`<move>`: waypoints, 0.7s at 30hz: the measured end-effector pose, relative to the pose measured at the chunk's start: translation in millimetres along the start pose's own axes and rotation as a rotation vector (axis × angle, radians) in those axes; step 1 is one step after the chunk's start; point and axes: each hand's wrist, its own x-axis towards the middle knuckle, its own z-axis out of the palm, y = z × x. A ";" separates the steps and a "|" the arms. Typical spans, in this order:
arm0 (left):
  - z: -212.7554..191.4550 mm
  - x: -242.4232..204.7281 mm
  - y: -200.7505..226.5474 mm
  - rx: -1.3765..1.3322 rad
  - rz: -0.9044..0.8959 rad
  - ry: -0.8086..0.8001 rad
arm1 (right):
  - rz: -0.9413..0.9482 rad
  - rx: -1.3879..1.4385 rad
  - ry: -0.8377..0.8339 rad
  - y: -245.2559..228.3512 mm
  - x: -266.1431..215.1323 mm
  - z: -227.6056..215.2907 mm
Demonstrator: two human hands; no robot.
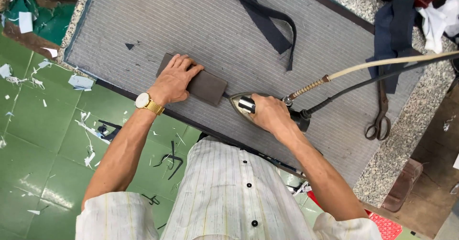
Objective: The person cuts a strip of dark fabric with shears, then irons it flat on a workbench using a steam iron and a wooden pressing block. The person folds the strip and continues to press it, repeating the process on multiple sections.
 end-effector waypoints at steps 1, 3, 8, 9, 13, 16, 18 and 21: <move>-0.3 0.6 3.2 0.003 0.005 -0.004 | 0.003 0.007 0.000 3.9 -1.7 1.2; -1.0 1.2 9.1 0.047 -0.008 -0.017 | -0.013 -0.003 0.019 11.3 -5.2 3.8; -1.5 3.9 28.1 0.040 -0.003 -0.056 | -0.068 0.019 0.039 19.9 -14.5 2.6; -4.4 3.9 35.5 0.027 0.002 -0.069 | -0.105 0.042 0.055 20.1 -17.9 -0.1; -0.8 5.6 47.7 0.032 -0.008 -0.068 | -0.126 0.144 0.035 7.0 -46.2 -28.5; 2.7 4.7 47.6 0.019 -0.017 -0.045 | -0.176 0.154 0.069 17.8 -41.8 -19.0; 10.6 6.1 47.2 0.047 -0.016 -0.017 | -0.201 0.117 0.077 29.6 -34.1 -7.2; 6.0 4.0 48.9 0.079 -0.015 -0.039 | -0.184 0.107 0.085 46.7 -18.8 9.6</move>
